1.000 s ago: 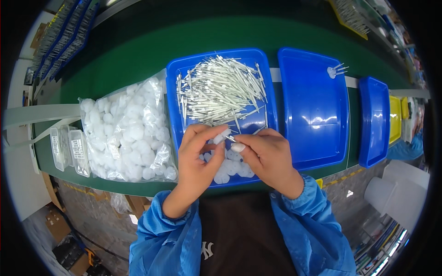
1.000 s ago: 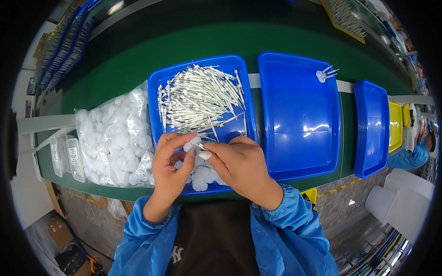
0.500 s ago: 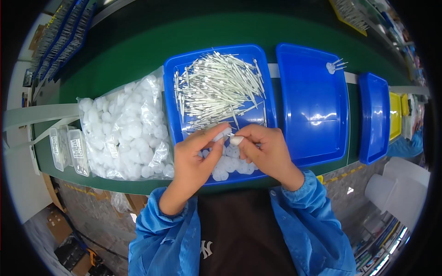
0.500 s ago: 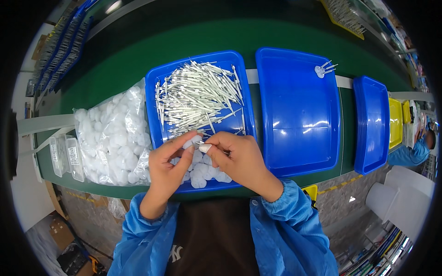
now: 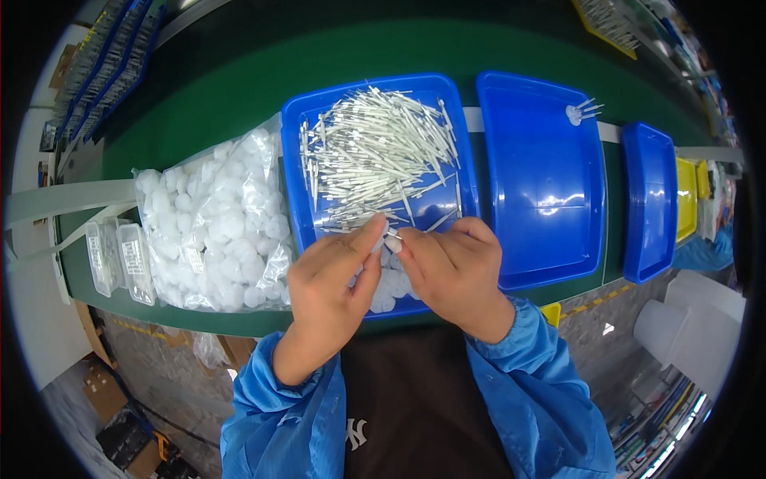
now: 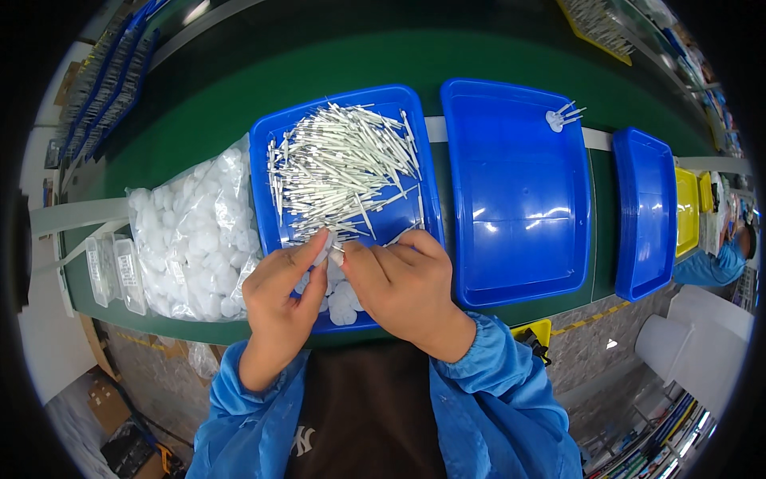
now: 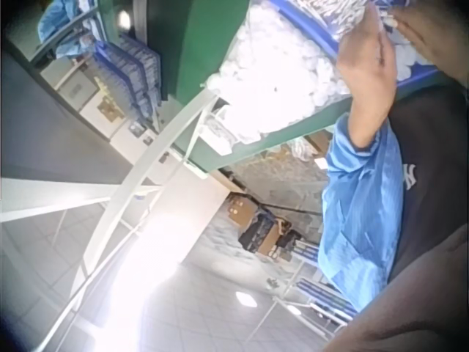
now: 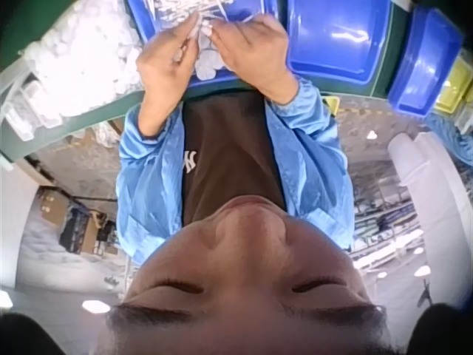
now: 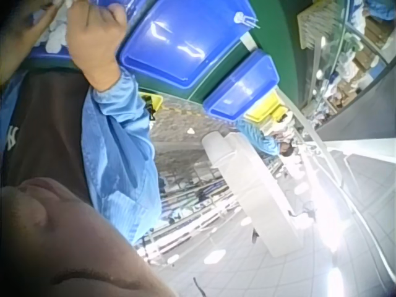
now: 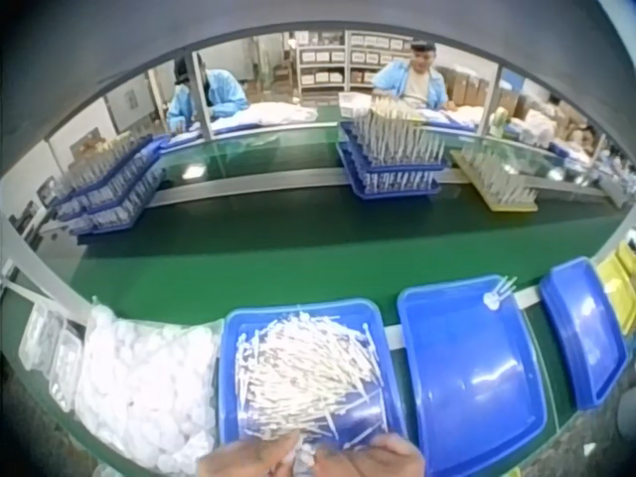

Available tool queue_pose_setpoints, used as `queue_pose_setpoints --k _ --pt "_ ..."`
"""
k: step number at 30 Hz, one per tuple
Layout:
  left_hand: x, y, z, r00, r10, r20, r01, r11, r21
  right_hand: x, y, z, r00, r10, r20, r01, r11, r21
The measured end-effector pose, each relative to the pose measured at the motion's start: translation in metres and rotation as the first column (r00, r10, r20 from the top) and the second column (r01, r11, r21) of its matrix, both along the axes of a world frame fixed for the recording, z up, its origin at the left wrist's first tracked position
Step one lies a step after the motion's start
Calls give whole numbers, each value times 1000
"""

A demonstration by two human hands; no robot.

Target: The person inserts white plastic sticks into white cotton buns by hand. They pick up the components from a blue tray, assemble them, and place the finished swabs into a blue rack. The person also refills the tray with sticks from a plastic container during the process.

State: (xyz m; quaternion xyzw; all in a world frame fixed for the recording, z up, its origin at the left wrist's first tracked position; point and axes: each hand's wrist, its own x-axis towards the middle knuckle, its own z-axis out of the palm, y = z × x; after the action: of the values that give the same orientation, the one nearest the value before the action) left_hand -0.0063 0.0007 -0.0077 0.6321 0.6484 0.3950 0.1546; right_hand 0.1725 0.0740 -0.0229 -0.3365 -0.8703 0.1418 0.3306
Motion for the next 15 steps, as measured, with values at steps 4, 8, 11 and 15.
queue_pose_setpoints --k 4,8,11,15 --pt "0 -7 7 994 18 111 -8 996 -90 4 12 -4 974 100 -202 -137 974 -182" --pt "1 -9 3 991 6 135 6 996 -89 6 11 0 978 97 -187 -140 962 -234" --pt "1 -4 0 947 -18 322 50 995 -91 8 6 0 982 63 -181 -111 956 -270" --pt "2 -4 -7 813 -11 582 140 974 -179 17 11 -1 977 106 -185 -159 941 -298"
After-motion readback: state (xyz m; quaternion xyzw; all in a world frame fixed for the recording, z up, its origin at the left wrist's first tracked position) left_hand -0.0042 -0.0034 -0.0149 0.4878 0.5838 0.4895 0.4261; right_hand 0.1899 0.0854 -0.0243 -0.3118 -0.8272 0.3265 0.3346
